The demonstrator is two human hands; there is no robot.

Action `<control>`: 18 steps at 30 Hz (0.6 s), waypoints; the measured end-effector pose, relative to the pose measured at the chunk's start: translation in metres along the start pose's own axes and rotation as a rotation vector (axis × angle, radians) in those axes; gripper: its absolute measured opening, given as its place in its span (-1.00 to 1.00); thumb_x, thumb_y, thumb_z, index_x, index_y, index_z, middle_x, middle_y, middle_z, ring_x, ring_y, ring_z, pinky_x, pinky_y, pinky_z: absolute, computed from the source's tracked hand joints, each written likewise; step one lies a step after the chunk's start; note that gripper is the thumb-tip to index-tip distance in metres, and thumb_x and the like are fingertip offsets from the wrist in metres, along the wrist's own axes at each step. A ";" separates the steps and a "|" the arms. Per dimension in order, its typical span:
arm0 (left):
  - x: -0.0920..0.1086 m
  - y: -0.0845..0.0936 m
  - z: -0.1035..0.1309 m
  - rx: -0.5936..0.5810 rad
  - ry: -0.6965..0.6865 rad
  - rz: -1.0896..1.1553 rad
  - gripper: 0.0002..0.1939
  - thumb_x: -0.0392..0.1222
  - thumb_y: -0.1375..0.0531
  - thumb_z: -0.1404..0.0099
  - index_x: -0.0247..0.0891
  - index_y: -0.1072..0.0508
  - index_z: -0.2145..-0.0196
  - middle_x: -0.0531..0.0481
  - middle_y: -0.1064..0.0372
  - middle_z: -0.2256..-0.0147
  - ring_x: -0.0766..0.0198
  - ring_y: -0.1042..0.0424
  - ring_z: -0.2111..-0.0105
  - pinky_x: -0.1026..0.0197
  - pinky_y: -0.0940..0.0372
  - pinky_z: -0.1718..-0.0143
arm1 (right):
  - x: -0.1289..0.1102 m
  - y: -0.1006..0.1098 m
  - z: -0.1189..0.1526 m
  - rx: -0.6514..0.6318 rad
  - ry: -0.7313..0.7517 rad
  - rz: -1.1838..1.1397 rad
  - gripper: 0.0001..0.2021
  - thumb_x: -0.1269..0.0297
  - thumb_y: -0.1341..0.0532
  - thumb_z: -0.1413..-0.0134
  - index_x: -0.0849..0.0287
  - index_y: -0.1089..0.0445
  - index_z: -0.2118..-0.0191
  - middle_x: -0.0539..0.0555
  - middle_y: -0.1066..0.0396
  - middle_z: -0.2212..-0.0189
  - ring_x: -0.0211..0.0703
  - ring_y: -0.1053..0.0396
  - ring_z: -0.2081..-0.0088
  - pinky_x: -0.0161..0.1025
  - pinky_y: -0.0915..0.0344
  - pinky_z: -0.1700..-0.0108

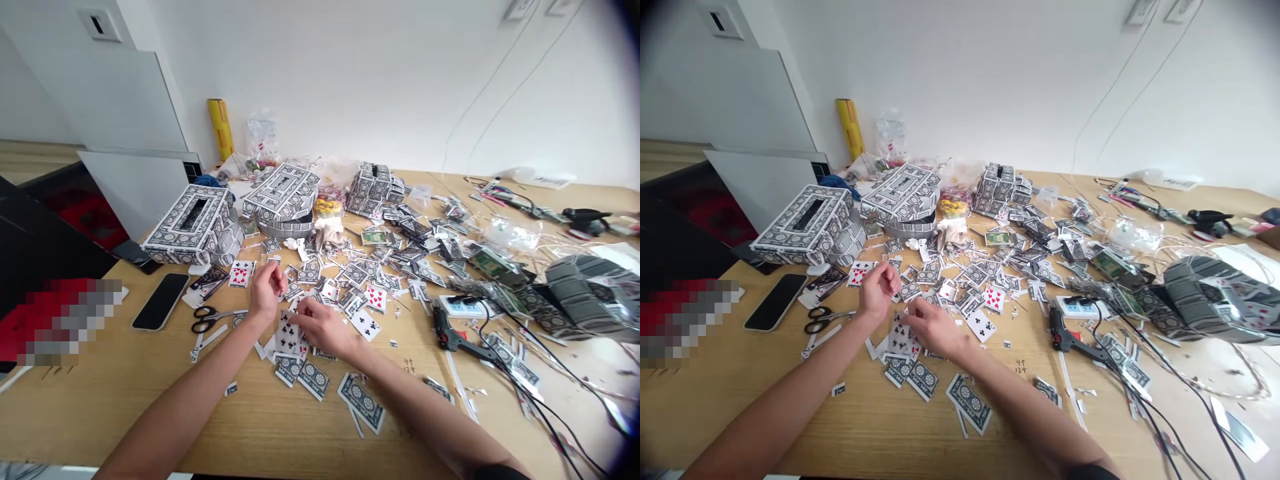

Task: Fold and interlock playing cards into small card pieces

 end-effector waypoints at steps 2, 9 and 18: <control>0.018 0.004 0.006 -0.083 -0.032 -0.206 -0.53 0.17 -0.16 -0.41 -0.17 -0.24 0.52 0.08 -0.19 0.59 0.31 -0.22 0.59 0.24 -0.18 0.51 | 0.012 0.000 0.002 -0.039 -0.048 0.025 -0.65 0.63 -0.13 -0.26 0.07 -0.57 0.13 0.04 -0.39 0.24 -0.23 -0.34 0.39 -0.33 -0.32 0.39; 0.092 0.121 0.047 0.206 -0.371 -1.798 -0.58 -0.01 -0.07 -0.45 -0.37 -0.50 -0.02 -0.41 -0.54 0.07 -0.30 -0.44 -0.06 -0.26 -0.22 -0.13 | 0.040 0.020 0.008 0.001 -0.154 -0.034 -0.62 0.65 -0.14 -0.21 0.13 -0.56 0.04 0.13 -0.42 0.18 -0.16 -0.45 0.30 -0.25 -0.46 0.25; 0.119 0.224 0.054 0.503 -0.125 -1.890 -0.26 0.19 -0.03 -0.46 -0.53 -0.31 -0.30 -0.52 -0.52 -0.02 -0.37 -0.45 -0.12 -0.31 -0.17 -0.24 | 0.046 0.045 0.009 0.152 -0.187 -0.108 -0.74 0.51 -0.15 -0.30 0.12 -0.53 0.04 0.13 -0.44 0.20 -0.09 -0.49 0.23 -0.15 -0.48 0.16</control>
Point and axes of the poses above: each hand's wrist, its own z-axis away from the middle knuckle, its own y-axis out of the back of the hand, x = y × z, the point moved 10 cm from there along -z, towards the middle knuckle
